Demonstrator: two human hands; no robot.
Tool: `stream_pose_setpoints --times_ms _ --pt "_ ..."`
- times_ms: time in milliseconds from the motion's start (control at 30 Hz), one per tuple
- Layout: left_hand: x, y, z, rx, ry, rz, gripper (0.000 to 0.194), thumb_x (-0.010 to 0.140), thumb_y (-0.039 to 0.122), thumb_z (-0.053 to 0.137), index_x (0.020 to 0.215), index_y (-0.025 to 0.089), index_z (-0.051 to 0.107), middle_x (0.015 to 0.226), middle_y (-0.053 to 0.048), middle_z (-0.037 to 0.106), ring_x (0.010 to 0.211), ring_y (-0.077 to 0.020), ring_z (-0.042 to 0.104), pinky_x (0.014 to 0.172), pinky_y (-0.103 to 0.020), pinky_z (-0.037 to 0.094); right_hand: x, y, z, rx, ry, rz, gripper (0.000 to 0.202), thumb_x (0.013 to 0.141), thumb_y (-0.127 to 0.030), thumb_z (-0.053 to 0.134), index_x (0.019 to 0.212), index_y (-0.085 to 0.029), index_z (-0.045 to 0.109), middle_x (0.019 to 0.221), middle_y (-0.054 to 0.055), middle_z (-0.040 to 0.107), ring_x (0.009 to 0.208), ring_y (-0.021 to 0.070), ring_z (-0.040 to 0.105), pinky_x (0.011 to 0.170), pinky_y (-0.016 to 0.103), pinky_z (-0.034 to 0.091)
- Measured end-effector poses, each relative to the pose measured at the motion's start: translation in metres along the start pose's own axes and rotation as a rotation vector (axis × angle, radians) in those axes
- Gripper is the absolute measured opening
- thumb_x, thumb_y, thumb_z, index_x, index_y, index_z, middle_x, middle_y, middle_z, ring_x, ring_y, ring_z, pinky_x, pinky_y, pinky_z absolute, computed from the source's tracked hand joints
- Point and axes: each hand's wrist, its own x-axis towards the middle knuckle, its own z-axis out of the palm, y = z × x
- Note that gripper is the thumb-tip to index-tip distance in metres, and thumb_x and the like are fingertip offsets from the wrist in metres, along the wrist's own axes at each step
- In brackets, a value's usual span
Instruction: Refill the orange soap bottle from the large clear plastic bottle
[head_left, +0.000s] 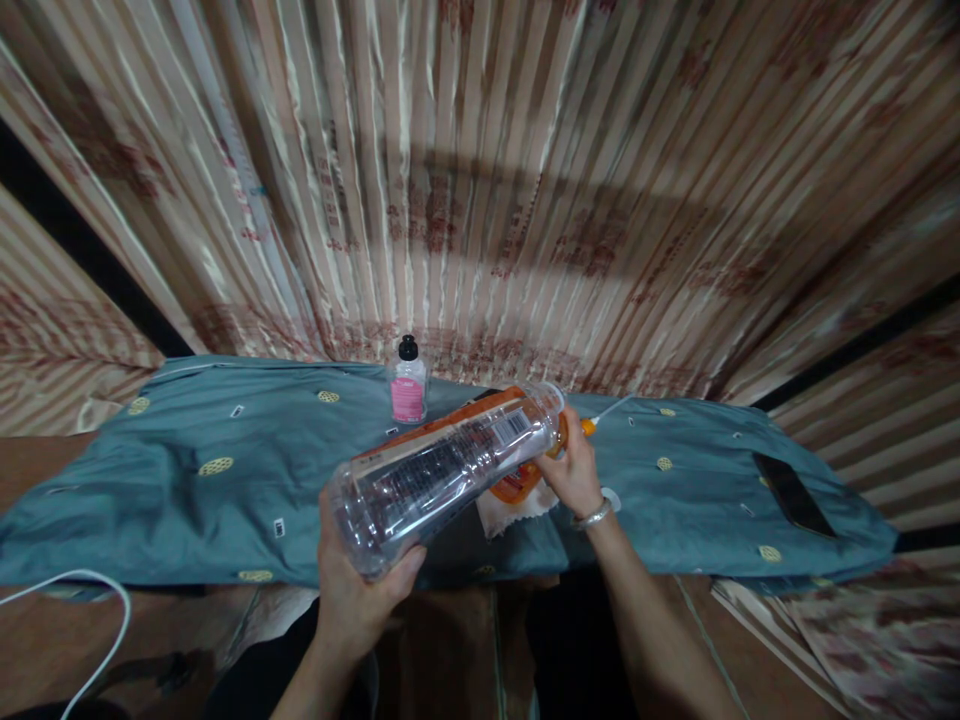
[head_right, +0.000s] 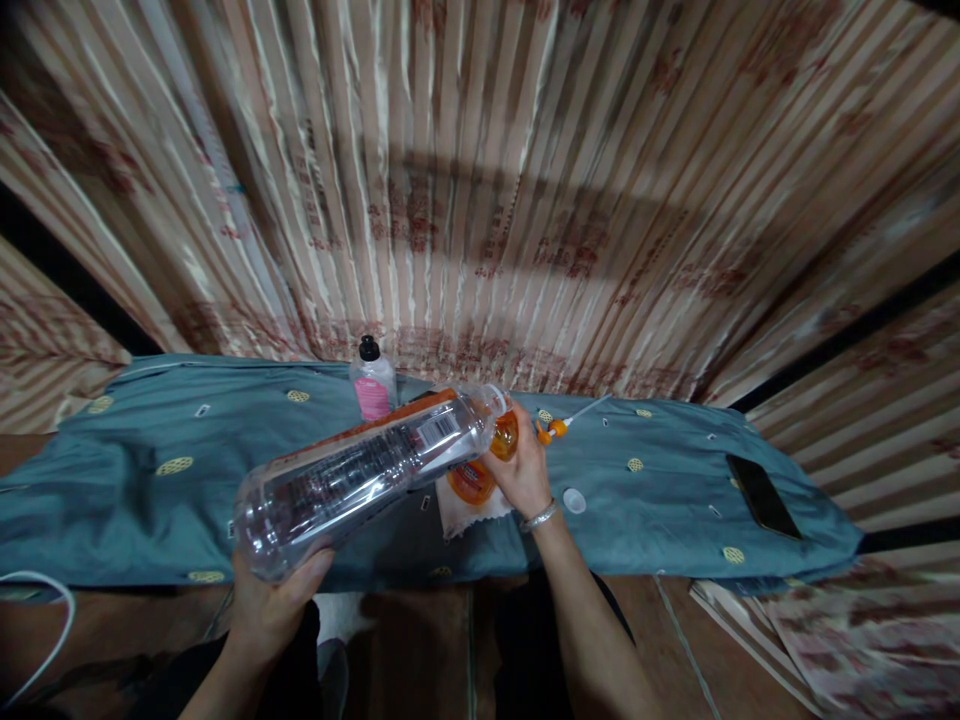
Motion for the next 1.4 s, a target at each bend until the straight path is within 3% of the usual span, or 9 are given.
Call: stream_pose_setpoints --times_ms 167,300,533,700,900,1100,1400 --pt "0.001 -0.002 -0.002 -0.02 -0.1 -0.027 0.072 0.068 0.044 0.085 0.128 0.019 0.055 0.113 -0.012 0.074 0.1 -0.0282 0.074 0.091 -0.044 0.061 0.0 -0.001 0.0 0.016 -0.009 0.019 0.06 0.081 -0.043 0.075 0.133 -0.021 0.054 0.119 0.011 0.073 0.105 0.0294 0.072 0.094 0.045 0.059" --pt "0.001 0.005 0.002 -0.044 -0.009 -0.052 0.073 0.063 0.052 0.085 0.123 0.02 0.058 0.109 -0.012 0.074 0.097 -0.0305 0.074 0.089 -0.047 0.061 0.0 -0.002 0.0 0.025 -0.005 0.023 0.06 0.081 -0.042 0.075 0.133 -0.022 0.055 0.119 0.011 0.073 0.105 0.0293 0.072 0.095 0.045 0.059" --pt "0.002 0.008 0.003 -0.045 -0.005 -0.044 0.073 0.064 0.05 0.084 0.124 0.019 0.057 0.109 -0.013 0.074 0.098 -0.0314 0.075 0.087 -0.046 0.061 0.0 0.0 0.0 0.02 -0.01 0.0 0.057 0.082 -0.04 0.073 0.133 -0.021 0.055 0.124 0.011 0.071 0.111 0.0293 0.07 0.1 0.046 0.057" --pt "0.002 0.0 -0.002 -0.036 -0.116 -0.035 0.074 0.069 0.044 0.084 0.13 0.018 0.053 0.112 -0.014 0.074 0.098 -0.0295 0.075 0.087 -0.044 0.061 -0.001 0.001 -0.001 0.018 -0.01 -0.002 0.058 0.082 -0.041 0.073 0.133 -0.021 0.055 0.126 0.012 0.07 0.113 0.0297 0.07 0.1 0.046 0.057" --pt "0.001 0.007 0.004 -0.029 0.017 -0.062 0.078 0.061 0.054 0.085 0.125 0.018 0.058 0.109 -0.013 0.074 0.097 -0.0313 0.074 0.089 -0.047 0.06 0.0 0.0 -0.001 0.015 -0.016 0.005 0.059 0.082 -0.043 0.074 0.134 -0.022 0.054 0.124 0.012 0.071 0.112 0.0297 0.07 0.1 0.047 0.057" --pt "0.002 0.008 0.003 -0.042 -0.04 -0.063 0.076 0.063 0.048 0.085 0.127 0.019 0.056 0.107 -0.012 0.074 0.094 -0.0299 0.075 0.085 -0.045 0.061 0.0 0.0 -0.001 0.021 -0.009 0.007 0.06 0.082 -0.044 0.074 0.134 -0.022 0.055 0.123 0.011 0.071 0.11 0.0296 0.071 0.099 0.047 0.057" --pt "0.003 0.01 0.006 -0.029 0.013 -0.069 0.075 0.06 0.051 0.085 0.123 0.019 0.058 0.106 -0.012 0.076 0.094 -0.0302 0.075 0.086 -0.045 0.061 -0.001 0.0 -0.001 0.005 -0.008 0.013 0.06 0.082 -0.043 0.074 0.134 -0.021 0.054 0.123 0.012 0.072 0.108 0.0297 0.072 0.097 0.046 0.058"
